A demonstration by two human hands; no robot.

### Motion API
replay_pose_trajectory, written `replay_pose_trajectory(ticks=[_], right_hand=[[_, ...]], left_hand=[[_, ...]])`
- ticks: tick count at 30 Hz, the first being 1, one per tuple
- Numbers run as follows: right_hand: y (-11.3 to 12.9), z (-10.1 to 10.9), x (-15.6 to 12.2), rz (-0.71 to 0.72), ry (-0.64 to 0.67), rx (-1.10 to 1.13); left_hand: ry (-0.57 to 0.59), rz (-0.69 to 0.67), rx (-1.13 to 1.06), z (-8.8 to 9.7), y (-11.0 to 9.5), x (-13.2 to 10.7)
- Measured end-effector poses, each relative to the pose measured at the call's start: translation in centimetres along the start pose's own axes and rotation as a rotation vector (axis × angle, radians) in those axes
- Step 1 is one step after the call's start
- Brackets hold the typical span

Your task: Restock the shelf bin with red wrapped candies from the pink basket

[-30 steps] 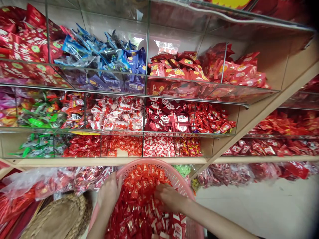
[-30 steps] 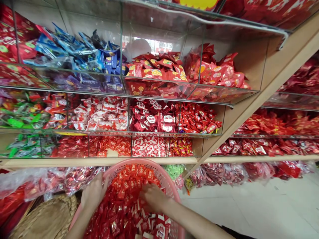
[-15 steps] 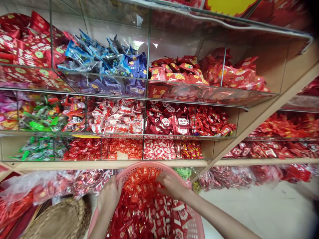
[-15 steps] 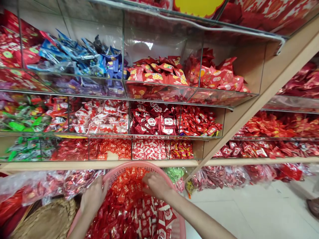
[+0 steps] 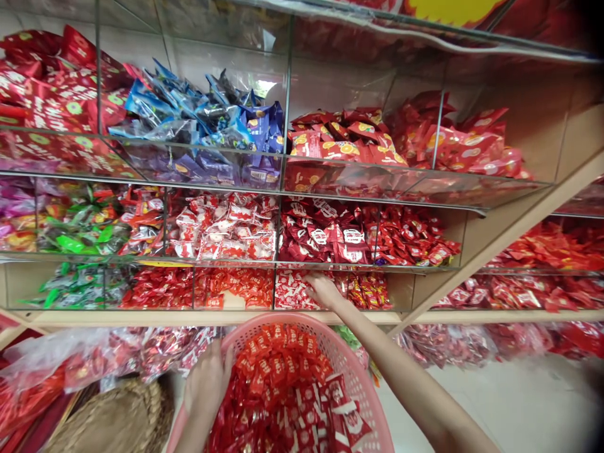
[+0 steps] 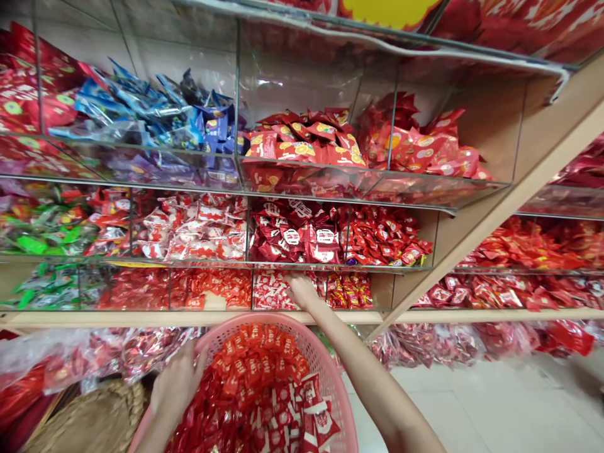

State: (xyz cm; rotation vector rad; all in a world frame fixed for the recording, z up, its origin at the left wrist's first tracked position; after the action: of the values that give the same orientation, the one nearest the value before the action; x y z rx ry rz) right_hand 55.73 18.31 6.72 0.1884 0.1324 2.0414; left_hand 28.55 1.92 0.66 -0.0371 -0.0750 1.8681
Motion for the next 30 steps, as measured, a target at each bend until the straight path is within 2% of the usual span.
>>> replay_pose_trajectory(ticks=[5,16,20,24,27,30], right_hand=[[0.0,0.5,1.0,0.015,0.094,-0.094],[0.5,1.1,1.2,0.024,0.114,-0.143],[0.1,1.5,0.5,0.034,0.080,-0.126],[0.5,2.1,-0.6,0.103,-0.016,-0.010],[1.8,2.7,-2.0,0.171,-0.084,0.074],[3.9,2.8,-4.3,0.240,-0.068,0.115]], left_hand=[[-0.027,-0.001,0.015,-0.1,0.0,0.0],[-0.047,-0.017,0.036,0.2,-0.3,-0.1],[-0.039,-0.017,0.026,0.2,-0.4,-0.1],[-0.045,-0.008,0.023,0.3,-0.4,-0.2],[-0.041,-0.017,0.030,0.3,-0.4,-0.2],[-0.045,-0.023,0.030,0.2,-0.3,-0.2]])
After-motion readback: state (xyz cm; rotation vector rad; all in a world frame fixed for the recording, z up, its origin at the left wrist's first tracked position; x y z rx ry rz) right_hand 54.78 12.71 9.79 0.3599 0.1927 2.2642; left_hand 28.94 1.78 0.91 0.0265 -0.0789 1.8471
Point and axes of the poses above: each hand's wrist, its own x-axis towards the middle knuckle, its own z-axis out of the back of the hand, y = z × x, the point moved 3 cm from there along x, towards the middle knuckle, and after that the axes turned 2 degrees about x, right-handed, at the moved point
